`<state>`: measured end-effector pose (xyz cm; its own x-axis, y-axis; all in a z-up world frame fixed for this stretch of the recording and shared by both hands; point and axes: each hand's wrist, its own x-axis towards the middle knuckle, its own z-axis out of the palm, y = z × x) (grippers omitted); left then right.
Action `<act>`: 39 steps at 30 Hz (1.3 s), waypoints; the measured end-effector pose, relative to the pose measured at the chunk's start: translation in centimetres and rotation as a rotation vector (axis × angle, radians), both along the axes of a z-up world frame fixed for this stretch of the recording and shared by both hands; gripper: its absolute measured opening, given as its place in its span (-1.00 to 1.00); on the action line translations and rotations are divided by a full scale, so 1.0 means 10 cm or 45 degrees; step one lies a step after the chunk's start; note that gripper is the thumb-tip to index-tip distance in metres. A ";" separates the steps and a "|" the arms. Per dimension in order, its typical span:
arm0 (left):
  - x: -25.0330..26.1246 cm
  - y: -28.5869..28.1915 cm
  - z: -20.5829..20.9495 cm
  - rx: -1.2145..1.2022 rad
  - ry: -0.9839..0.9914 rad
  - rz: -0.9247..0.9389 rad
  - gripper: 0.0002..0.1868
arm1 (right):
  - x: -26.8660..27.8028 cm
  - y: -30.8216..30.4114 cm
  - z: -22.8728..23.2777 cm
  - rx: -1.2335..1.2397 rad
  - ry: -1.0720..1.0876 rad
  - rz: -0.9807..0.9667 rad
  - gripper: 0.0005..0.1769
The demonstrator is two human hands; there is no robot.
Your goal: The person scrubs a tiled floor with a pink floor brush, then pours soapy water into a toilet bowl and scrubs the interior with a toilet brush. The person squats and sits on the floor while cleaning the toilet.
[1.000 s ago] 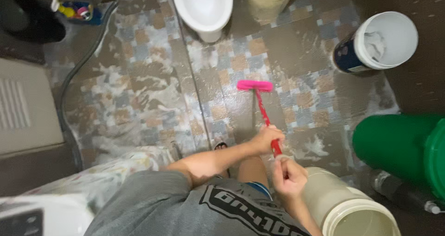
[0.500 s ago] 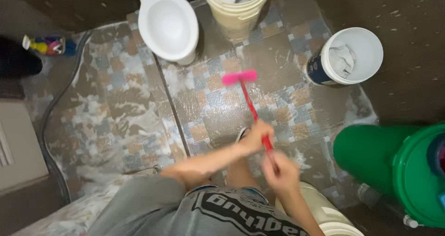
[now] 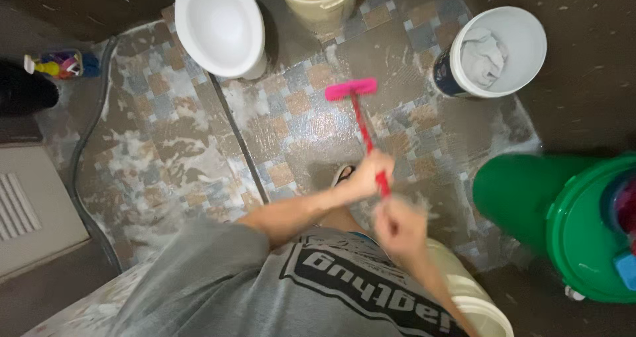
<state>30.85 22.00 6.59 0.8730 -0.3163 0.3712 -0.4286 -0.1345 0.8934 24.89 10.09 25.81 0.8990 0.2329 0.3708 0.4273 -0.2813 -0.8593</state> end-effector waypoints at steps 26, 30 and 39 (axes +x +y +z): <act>0.88 -0.33 -0.32 0.036 -0.014 -0.070 -0.71 | 0.52 -0.25 -0.40 -0.009 0.195 -0.299 -0.83; 0.18 -0.46 -0.09 0.019 0.081 -0.001 -0.72 | -0.01 -0.51 -0.05 -0.209 0.328 -0.214 -0.84; 1.33 -0.61 -0.51 0.114 0.013 -0.067 -0.64 | 0.85 -0.54 -0.55 -0.029 0.267 -0.463 -0.76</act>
<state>44.10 15.90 1.47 0.8580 -0.3931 0.3307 -0.4282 -0.1917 0.8831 33.43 4.67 20.35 0.9797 -0.1079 0.1692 0.1128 -0.4011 -0.9090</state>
